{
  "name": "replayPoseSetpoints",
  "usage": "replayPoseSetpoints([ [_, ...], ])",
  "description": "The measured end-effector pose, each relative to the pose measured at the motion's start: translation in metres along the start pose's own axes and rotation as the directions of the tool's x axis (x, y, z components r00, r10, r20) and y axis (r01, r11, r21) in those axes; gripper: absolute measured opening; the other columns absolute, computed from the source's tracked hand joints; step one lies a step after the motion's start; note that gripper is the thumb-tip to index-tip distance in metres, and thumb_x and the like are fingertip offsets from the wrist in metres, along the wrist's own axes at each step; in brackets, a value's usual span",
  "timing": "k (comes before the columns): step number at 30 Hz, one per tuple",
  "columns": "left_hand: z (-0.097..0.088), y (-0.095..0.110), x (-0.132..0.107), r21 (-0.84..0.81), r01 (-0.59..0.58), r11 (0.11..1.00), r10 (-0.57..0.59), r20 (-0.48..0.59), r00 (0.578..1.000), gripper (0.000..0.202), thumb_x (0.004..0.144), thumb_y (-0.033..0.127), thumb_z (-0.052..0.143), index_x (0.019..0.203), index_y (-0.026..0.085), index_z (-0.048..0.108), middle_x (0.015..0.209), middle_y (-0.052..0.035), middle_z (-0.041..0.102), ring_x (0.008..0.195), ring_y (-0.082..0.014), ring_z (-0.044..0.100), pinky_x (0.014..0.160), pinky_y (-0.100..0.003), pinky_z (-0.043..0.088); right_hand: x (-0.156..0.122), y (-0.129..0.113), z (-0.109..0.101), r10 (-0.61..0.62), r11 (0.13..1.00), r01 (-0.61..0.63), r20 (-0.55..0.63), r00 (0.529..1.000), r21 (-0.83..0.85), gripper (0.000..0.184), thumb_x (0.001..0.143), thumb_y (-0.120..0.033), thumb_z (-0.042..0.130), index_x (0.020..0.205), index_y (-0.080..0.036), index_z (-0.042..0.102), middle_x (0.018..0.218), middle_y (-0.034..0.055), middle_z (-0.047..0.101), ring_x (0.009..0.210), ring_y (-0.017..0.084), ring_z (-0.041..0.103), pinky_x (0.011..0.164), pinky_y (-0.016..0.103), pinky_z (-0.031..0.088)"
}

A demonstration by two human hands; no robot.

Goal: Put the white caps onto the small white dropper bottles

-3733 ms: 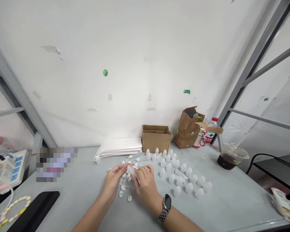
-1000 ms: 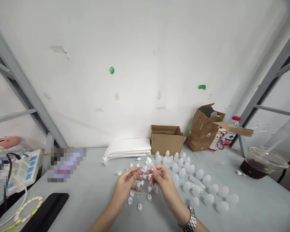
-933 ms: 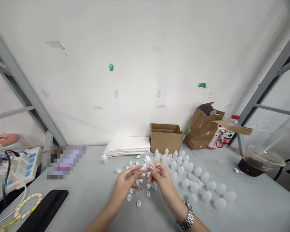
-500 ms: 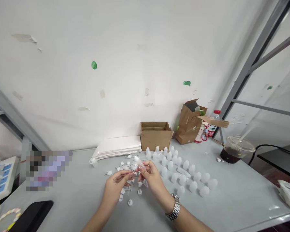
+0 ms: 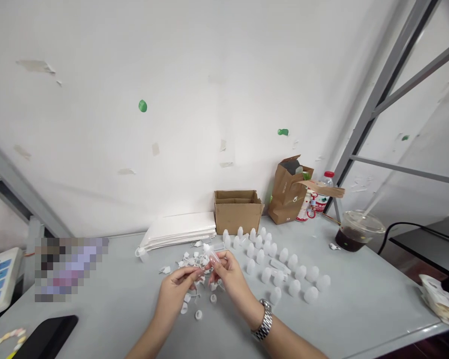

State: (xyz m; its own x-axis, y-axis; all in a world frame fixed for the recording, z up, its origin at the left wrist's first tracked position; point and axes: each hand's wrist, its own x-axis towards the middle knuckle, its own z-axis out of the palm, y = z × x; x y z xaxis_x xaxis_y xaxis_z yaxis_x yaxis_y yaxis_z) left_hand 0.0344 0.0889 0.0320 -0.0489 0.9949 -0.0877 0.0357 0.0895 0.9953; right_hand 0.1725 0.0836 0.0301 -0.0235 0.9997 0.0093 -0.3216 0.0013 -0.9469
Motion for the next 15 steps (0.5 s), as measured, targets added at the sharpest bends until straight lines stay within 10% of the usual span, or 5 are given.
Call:
replayPoseSetpoints([
  [15, -0.0088, 0.0035, 0.006, -0.422, 0.08, 0.903, -0.085, 0.005, 0.996, 0.031, 0.055, 0.041, 0.073, 0.066, 0.014, 0.061, 0.064, 0.0004, 0.056, 0.058, -0.0099, 0.05, 0.051, -0.019, 0.039, -0.001, -0.004, -0.0013, -0.015, 0.999, 0.017, 0.078, 0.997, -0.027, 0.038, 0.06, -0.049, 0.068, 0.074, -0.017, 0.053, 0.056, -0.0035, 0.055, 0.045, 0.009, 0.046, 0.045, 0.022, 0.037],
])
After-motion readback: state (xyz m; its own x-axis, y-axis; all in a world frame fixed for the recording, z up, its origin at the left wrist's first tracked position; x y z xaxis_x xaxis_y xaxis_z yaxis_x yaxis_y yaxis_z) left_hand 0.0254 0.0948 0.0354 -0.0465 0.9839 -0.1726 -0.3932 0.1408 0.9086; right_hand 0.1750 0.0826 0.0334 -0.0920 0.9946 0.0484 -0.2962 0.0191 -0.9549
